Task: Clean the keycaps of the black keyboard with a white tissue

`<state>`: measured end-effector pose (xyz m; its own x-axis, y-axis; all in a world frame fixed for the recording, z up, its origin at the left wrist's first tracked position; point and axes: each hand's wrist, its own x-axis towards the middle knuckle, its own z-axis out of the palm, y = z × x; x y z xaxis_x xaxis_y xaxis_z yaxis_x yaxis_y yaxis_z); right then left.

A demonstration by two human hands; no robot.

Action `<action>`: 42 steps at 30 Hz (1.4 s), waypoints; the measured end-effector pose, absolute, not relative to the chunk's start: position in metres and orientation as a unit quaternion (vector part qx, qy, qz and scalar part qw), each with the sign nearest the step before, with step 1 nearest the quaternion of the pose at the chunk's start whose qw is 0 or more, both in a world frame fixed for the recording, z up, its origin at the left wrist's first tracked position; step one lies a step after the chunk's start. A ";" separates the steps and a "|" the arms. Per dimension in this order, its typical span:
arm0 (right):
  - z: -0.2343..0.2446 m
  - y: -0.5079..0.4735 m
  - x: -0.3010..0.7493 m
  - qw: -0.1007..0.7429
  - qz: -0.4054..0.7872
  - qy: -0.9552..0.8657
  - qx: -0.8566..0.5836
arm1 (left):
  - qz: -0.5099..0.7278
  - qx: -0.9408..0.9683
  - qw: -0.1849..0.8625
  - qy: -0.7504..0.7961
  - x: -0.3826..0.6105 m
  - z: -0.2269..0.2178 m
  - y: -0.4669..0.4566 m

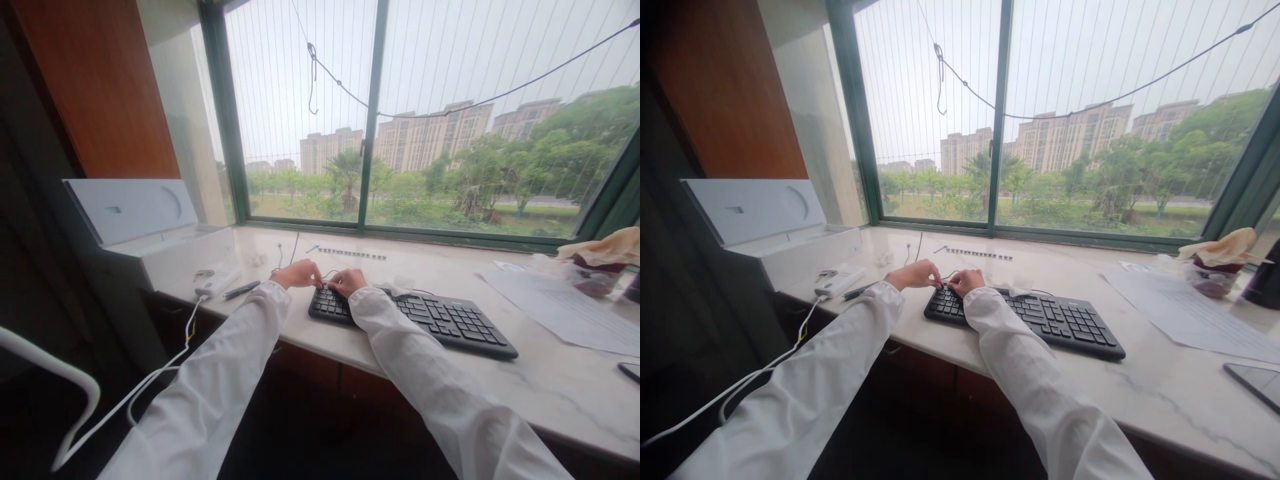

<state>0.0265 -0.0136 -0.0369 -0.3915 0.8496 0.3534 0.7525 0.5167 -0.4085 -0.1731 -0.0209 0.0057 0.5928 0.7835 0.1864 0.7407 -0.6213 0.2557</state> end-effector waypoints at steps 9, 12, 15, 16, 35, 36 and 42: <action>-0.035 -0.017 0.025 0.262 0.095 -0.832 -0.481 | 0.136 0.885 0.068 0.441 -0.171 0.005 -0.025; -0.035 -0.017 0.025 0.260 0.098 -0.831 -0.481 | 0.138 0.889 0.052 0.433 -0.172 0.003 -0.025; -0.036 -0.017 0.025 0.261 0.094 -0.832 -0.481 | 0.128 0.894 0.024 0.428 -0.173 0.001 -0.026; -0.037 -0.017 0.025 0.263 0.093 -0.832 -0.480 | 0.122 0.895 0.014 0.428 -0.173 0.000 -0.027; -0.042 -0.012 0.024 0.278 0.091 -0.831 -0.473 | 0.069 0.897 -0.085 0.428 -0.167 -0.002 -0.040; -0.042 -0.012 0.024 0.278 0.091 -0.832 -0.472 | 0.075 0.893 -0.078 0.436 -0.168 -0.003 -0.039; -0.042 -0.012 0.024 0.277 0.090 -0.831 -0.474 | 0.070 0.869 -0.023 0.489 -0.164 0.003 -0.031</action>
